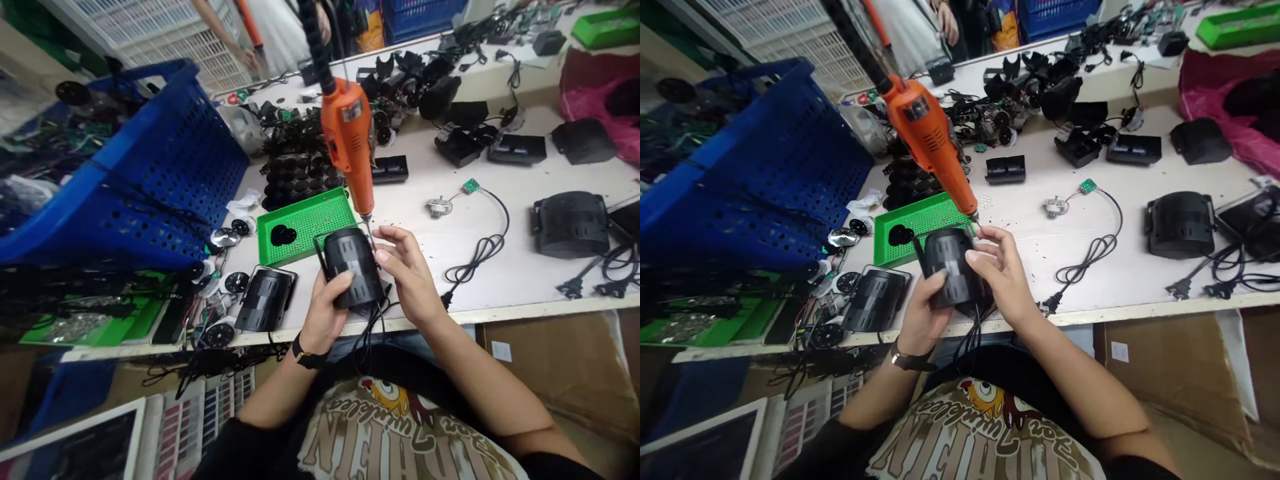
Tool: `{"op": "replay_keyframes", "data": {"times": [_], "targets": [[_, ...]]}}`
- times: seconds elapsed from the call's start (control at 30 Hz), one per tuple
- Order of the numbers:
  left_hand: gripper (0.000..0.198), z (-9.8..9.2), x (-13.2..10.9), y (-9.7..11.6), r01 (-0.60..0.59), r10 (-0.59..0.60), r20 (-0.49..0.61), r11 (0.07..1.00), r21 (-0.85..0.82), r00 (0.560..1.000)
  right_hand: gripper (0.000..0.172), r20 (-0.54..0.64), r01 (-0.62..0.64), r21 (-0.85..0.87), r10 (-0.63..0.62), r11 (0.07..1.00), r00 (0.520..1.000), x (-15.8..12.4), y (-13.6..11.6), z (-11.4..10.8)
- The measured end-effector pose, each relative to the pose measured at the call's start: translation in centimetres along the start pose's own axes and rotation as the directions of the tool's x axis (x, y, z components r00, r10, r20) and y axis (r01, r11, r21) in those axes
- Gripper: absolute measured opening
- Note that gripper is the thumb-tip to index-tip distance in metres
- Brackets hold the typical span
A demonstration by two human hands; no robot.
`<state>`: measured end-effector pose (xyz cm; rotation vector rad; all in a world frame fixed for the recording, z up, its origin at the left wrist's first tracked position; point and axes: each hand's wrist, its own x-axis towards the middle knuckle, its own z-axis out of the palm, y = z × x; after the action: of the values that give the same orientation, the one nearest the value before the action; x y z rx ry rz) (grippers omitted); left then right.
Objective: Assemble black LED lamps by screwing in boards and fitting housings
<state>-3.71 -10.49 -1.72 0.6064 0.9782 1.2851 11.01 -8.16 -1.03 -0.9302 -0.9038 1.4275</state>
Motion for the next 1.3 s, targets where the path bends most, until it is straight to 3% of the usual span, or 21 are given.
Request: {"op": "replay_keyframes", "data": {"times": [0.13, 0.2, 0.27, 0.37, 0.57, 0.67, 0.83, 1.0, 1.1, 1.3], "targets": [[0.074, 0.7, -0.5, -0.2, -0.066, 0.038, 0.165, 0.984, 0.166, 0.985, 0.09, 0.074, -0.187, 0.021, 0.185, 0.982, 0.98, 1.0, -0.6, -0.9], [0.084, 0.8, -0.7, 0.0, -0.092, 0.043, 0.225, 0.973, 0.211, 0.974, 0.097, 0.127, -0.247, -0.021, 0.247, 0.969, 0.961, 1.5, -1.2, -1.7], [0.089, 0.7, -0.9, 0.2, -0.108, 0.056, 0.23, 0.969, 0.22, 0.972, 0.088, 0.187, -0.24, -0.11, 0.257, 0.965, 0.948, 1.8, -1.7, -2.7], [0.082, 0.4, -1.4, 0.3, -0.104, 0.055, 0.19, 0.96, 0.258, 0.98, 0.077, 0.222, -0.186, -0.204, 0.23, 0.961, 0.947, 1.6, -2.0, -4.1], [0.079, -0.2, -2.8, -0.2, -0.053, 0.026, 0.112, 0.969, 0.241, 0.993, 0.093, 0.153, -0.15, -0.27, 0.197, 0.951, 0.968, 0.1, -1.8, -5.6], [0.074, -0.6, -3.2, -0.3, -0.103, 0.071, 0.127, 0.959, 0.265, 0.989, 0.085, 0.227, -0.103, -0.381, 0.201, 0.919, 0.953, -0.1, -2.5, -6.0], [0.067, -1.3, -3.2, -0.2, -0.309, 0.244, 0.211, 0.873, 0.377, 0.947, 0.077, 0.4, -0.05, -0.501, 0.282, 0.864, 0.872, 0.6, -4.3, -6.0], [0.063, -1.8, -3.3, -0.3, -0.358, 0.283, 0.232, 0.839, 0.41, 0.931, 0.078, 0.346, -0.061, -0.551, 0.293, 0.833, 0.891, 0.5, -4.8, -5.2], [0.064, -2.2, -3.1, -0.4, -0.311, 0.236, 0.239, 0.883, 0.352, 0.942, 0.078, 0.282, -0.119, -0.535, 0.31, 0.836, 0.908, 0.3, -4.6, -4.6], [0.049, -2.6, -1.4, -0.1, -0.037, 0.003, 0.155, 0.976, 0.216, 0.988, 0.066, 0.211, -0.156, -0.537, 0.311, 0.829, 0.927, 1.9, -4.2, -3.3]]}}
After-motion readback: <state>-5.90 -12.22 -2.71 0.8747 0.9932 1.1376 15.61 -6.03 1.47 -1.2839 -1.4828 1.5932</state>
